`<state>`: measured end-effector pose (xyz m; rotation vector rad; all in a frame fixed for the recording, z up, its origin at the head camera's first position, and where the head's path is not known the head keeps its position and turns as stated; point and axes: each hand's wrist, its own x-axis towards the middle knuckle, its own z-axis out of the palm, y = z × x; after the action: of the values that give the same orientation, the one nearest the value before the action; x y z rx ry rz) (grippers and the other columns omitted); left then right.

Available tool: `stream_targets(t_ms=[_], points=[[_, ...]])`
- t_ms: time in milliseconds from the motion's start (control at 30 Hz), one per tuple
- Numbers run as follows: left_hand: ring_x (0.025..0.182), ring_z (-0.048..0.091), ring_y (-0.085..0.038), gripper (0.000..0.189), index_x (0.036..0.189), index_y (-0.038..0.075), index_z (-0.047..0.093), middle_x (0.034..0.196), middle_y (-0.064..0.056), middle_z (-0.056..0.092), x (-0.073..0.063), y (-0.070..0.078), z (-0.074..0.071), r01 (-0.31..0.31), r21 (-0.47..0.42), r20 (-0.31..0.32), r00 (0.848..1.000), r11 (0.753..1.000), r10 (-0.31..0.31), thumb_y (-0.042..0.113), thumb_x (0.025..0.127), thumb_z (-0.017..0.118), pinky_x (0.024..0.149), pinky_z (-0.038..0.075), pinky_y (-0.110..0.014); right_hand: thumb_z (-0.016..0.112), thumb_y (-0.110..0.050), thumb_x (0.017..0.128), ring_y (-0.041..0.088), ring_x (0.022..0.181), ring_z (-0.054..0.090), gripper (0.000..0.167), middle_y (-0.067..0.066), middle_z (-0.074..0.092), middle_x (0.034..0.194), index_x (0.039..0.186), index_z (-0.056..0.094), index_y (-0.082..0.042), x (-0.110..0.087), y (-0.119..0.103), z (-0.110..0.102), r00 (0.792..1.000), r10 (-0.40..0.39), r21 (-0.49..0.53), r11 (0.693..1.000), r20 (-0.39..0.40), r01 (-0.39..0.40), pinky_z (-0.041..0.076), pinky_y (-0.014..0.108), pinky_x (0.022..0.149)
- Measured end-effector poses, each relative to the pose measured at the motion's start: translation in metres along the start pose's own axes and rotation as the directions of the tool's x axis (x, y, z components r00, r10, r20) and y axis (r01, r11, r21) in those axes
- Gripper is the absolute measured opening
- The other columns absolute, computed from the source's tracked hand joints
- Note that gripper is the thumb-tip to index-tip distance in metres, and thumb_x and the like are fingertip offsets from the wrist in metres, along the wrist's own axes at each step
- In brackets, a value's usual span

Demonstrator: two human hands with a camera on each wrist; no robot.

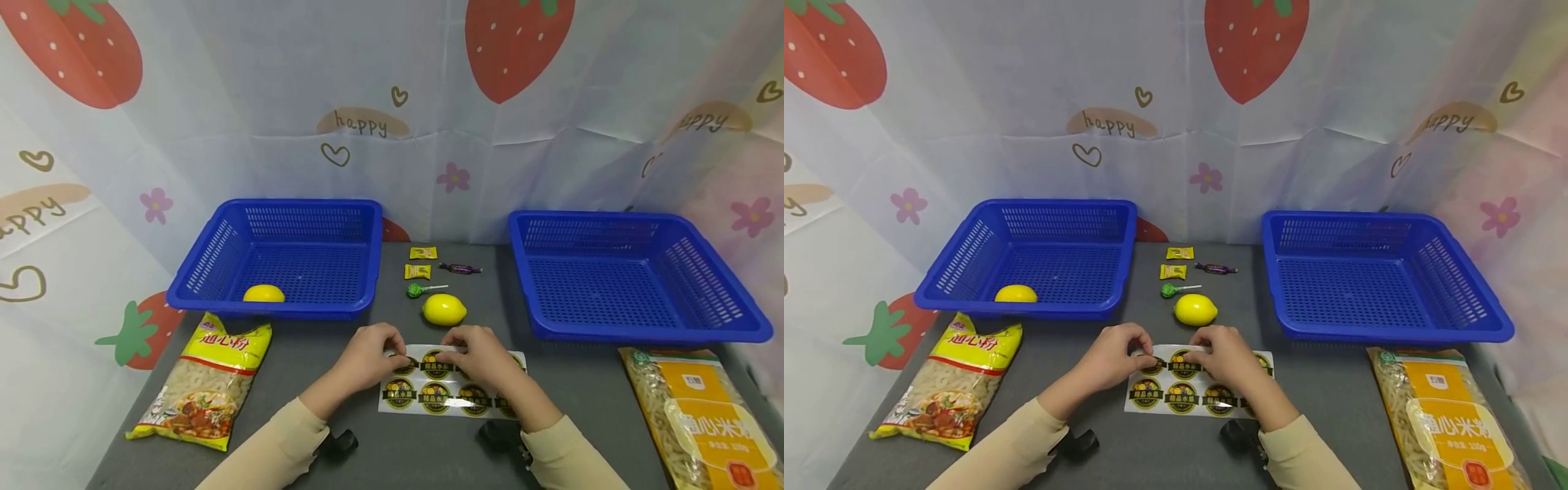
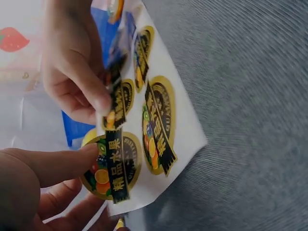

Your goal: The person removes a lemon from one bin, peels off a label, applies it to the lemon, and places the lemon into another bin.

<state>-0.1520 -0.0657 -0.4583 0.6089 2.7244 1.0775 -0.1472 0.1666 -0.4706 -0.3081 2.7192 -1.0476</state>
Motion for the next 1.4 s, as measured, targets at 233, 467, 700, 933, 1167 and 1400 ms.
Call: stream_targets(t_ms=[233,467,700,933,1167,1400], points=[[0.088,0.067,-0.019,0.013,0.086,0.018,0.064,0.099,0.0,0.076,-0.003,0.011,-0.009,0.022,-0.145,0.021,1.0,0.989,-0.019,0.017,0.092,0.075,0.075,0.052,-0.034,0.079,-0.028,0.088,0.008,0.079,0.061,0.007,-0.008,0.071,0.088,0.088,0.075,-0.022,0.006,0.004,0.004,1.0,0.012,-0.039,0.999,-0.013,-0.013,0.054,0.035,0.076],[0.064,0.064,-0.016,0.011,0.106,0.004,0.058,0.09,-0.011,0.075,0.0,0.008,-0.011,0.198,-0.56,0.14,0.98,0.805,-0.143,0.009,0.099,0.065,0.063,0.061,-0.041,0.082,-0.03,0.085,0.015,0.086,0.064,0.013,-0.004,0.07,0.093,0.092,0.076,-0.021,0.004,-0.001,0.011,0.997,-0.017,-0.189,0.982,-0.074,0.002,0.055,0.039,0.079],[0.073,0.067,-0.018,0.022,0.118,0.004,0.058,0.105,-0.017,0.074,-0.001,0.006,-0.008,0.231,-0.603,0.117,0.972,0.763,-0.202,0.001,0.097,0.063,0.077,0.06,-0.046,0.086,-0.03,0.081,0.019,0.086,0.06,0.02,-0.002,0.066,0.09,0.092,0.077,-0.017,0.0,-0.005,0.011,0.978,-0.118,-0.29,0.955,-0.172,0.064,0.051,0.041,0.081],[0.078,0.064,-0.016,0.034,0.126,0.003,0.057,0.097,-0.012,0.072,-0.003,0.009,-0.007,0.219,-0.581,0.12,0.976,0.784,-0.183,0.0,0.094,0.065,0.081,0.057,-0.044,0.085,-0.025,0.082,0.019,0.081,0.061,0.025,0.002,0.067,0.091,0.101,0.075,-0.012,0.004,-0.012,-0.01,0.94,-0.144,-0.183,0.979,-0.31,0.09,0.053,0.038,0.072],[0.077,0.064,-0.013,0.031,0.121,0.002,0.063,0.095,-0.008,0.073,-0.001,0.009,-0.004,0.212,-0.574,0.105,0.977,0.791,-0.186,0.003,0.091,0.069,0.078,0.058,-0.042,0.086,-0.028,0.082,0.036,0.125,0.052,0.055,0.012,0.06,0.13,0.132,0.066,-0.014,0.031,-0.017,-0.018,0.948,-0.133,-0.174,0.981,-0.29,0.084,0.048,0.056,0.102],[0.079,0.065,-0.013,0.021,0.109,0.004,0.068,0.095,-0.008,0.074,0.002,0.011,0.0,0.203,-0.582,0.083,0.978,0.787,-0.191,0.007,0.089,0.073,0.078,0.059,-0.042,0.088,-0.025,0.08,0.039,0.127,0.049,0.064,0.015,0.057,0.138,0.137,0.062,-0.013,0.045,-0.015,-0.011,0.978,-0.07,-0.241,0.97,-0.195,0.022,0.045,0.056,0.105]])
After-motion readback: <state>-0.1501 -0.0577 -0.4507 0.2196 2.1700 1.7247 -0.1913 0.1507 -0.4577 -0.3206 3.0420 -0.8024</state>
